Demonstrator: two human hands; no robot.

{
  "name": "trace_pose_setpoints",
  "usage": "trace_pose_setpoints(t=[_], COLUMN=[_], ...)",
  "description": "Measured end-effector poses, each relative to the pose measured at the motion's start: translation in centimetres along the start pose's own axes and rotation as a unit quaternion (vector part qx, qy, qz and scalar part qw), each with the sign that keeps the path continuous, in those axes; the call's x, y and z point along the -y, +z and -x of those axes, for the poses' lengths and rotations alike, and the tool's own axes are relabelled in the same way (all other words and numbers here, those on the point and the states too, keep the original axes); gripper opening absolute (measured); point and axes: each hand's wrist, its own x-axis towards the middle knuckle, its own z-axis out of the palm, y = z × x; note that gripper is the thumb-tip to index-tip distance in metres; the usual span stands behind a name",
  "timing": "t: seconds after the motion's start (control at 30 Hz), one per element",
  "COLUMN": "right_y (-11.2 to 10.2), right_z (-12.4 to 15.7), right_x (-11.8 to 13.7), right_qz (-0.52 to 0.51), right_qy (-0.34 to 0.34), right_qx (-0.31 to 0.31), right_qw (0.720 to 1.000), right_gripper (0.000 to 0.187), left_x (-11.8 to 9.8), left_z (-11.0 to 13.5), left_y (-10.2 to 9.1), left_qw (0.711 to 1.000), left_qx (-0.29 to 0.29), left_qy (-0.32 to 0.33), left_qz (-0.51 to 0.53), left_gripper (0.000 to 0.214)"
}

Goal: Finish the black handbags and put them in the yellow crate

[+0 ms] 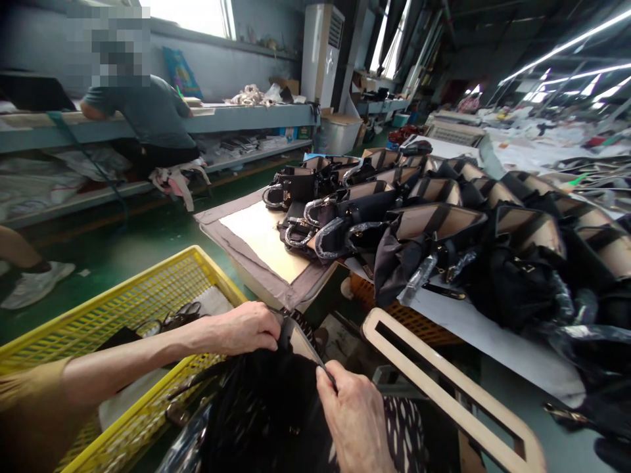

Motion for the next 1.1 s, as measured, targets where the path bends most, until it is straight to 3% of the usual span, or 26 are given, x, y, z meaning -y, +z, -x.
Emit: trace_pose_setpoints(t=[0.2, 0.33, 0.43, 0.7, 0.9, 1.1], right_y=[0.5, 0.6, 0.3, -0.3, 0.0, 0.5], right_z=[-0.2, -0.1, 0.0, -0.6, -0.7, -0.8], right_x=[-0.3, -0.4, -0.5, -0.7, -1.4, -1.9], right_qz=[-0.031, -0.049, -0.060, -0.089, -0.117, -0.126], right_qy=[-0.029, -0.030, -0.025, -0.003, -0.016, 0.017], right_qx=[0.004, 0.013, 0.017, 0.040, 0.037, 0.069], right_qw=[0.999, 0.998, 0.998, 0.995, 0.992, 0.989], right_gripper=[0.037, 0.038, 0.038, 0.039, 0.045, 0.045], left_x=[0.7, 1.9, 2.8, 4.0, 4.9, 4.7], left_z=[-0.6, -1.9, -2.9, -4.1, -4.4, -4.6], left_y=[0.4, 0.7, 1.6, 3.2, 3.5, 4.0], left_qw=[0.994, 0.996, 0.992, 0.977, 0.965, 0.949], left_qx=[-0.082, -0.044, -0.023, -0.067, -0.082, -0.099], left_qy=[0.049, 0.075, 0.044, -0.111, -0.139, -0.174], left_qz=[-0.058, 0.033, 0.114, 0.167, 0.207, 0.244], left_gripper=[0.016, 0.012, 0.011, 0.017, 0.014, 0.014])
